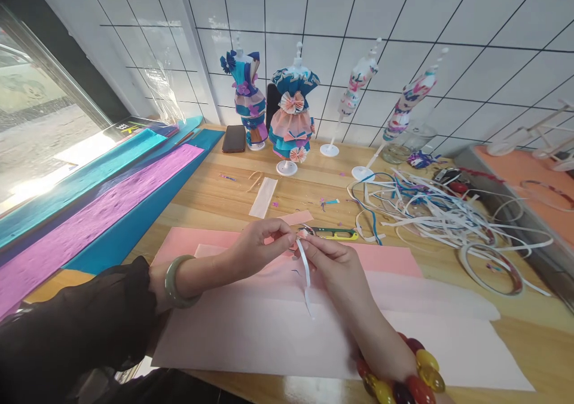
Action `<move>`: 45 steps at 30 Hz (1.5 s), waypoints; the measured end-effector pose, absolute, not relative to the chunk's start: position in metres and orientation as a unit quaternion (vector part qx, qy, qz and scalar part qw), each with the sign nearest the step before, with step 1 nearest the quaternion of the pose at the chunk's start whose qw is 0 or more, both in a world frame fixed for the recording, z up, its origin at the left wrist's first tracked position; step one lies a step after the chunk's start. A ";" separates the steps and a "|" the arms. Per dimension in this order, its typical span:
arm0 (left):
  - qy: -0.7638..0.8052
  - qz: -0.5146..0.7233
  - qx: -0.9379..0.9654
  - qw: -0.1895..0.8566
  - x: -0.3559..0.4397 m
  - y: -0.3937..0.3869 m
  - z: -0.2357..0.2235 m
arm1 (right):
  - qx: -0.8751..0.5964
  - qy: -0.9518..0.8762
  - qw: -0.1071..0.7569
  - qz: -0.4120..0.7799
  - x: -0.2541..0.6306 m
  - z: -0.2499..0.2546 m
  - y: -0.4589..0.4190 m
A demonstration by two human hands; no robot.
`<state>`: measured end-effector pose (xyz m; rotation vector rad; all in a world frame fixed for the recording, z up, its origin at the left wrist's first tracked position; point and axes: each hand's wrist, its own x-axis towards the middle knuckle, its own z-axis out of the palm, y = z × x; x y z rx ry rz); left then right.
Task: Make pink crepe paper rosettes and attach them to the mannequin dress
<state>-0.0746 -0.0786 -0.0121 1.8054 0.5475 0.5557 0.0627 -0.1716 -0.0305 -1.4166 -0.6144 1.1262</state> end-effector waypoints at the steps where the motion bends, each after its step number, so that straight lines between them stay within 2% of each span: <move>1: 0.232 0.235 0.763 0.556 -0.075 -0.079 -0.012 | -0.598 -0.255 0.578 0.494 0.063 -0.030 -0.171; 11: 0.242 0.233 0.715 0.613 -0.072 -0.080 -0.021 | -0.546 -0.195 0.583 0.569 0.066 -0.023 -0.168; 17: 0.197 0.233 0.663 0.684 -0.073 -0.082 -0.016 | -0.518 -0.163 0.591 0.596 0.071 -0.024 -0.168; 22: 0.244 0.221 0.682 0.653 -0.073 -0.077 -0.016 | -0.484 -0.123 0.626 0.599 0.079 -0.026 -0.168; 26: 0.261 0.240 0.713 0.605 -0.074 -0.078 -0.014 | -0.496 -0.182 0.659 0.536 0.075 -0.022 -0.171; 30: 0.274 0.240 0.746 0.557 -0.074 -0.080 -0.013 | -0.600 -0.331 0.576 0.446 0.063 -0.015 -0.176; 34: 0.277 0.235 0.746 0.558 -0.073 -0.079 -0.013 | -0.638 -0.386 0.512 0.427 0.058 -0.014 -0.177; 40: 0.259 0.235 0.689 0.634 -0.073 -0.071 -0.012 | -0.630 -0.386 0.503 0.449 0.062 -0.021 -0.174; 45: 0.242 0.189 0.589 0.748 -0.072 -0.068 -0.014 | -0.629 -0.389 0.505 0.444 0.063 -0.026 -0.172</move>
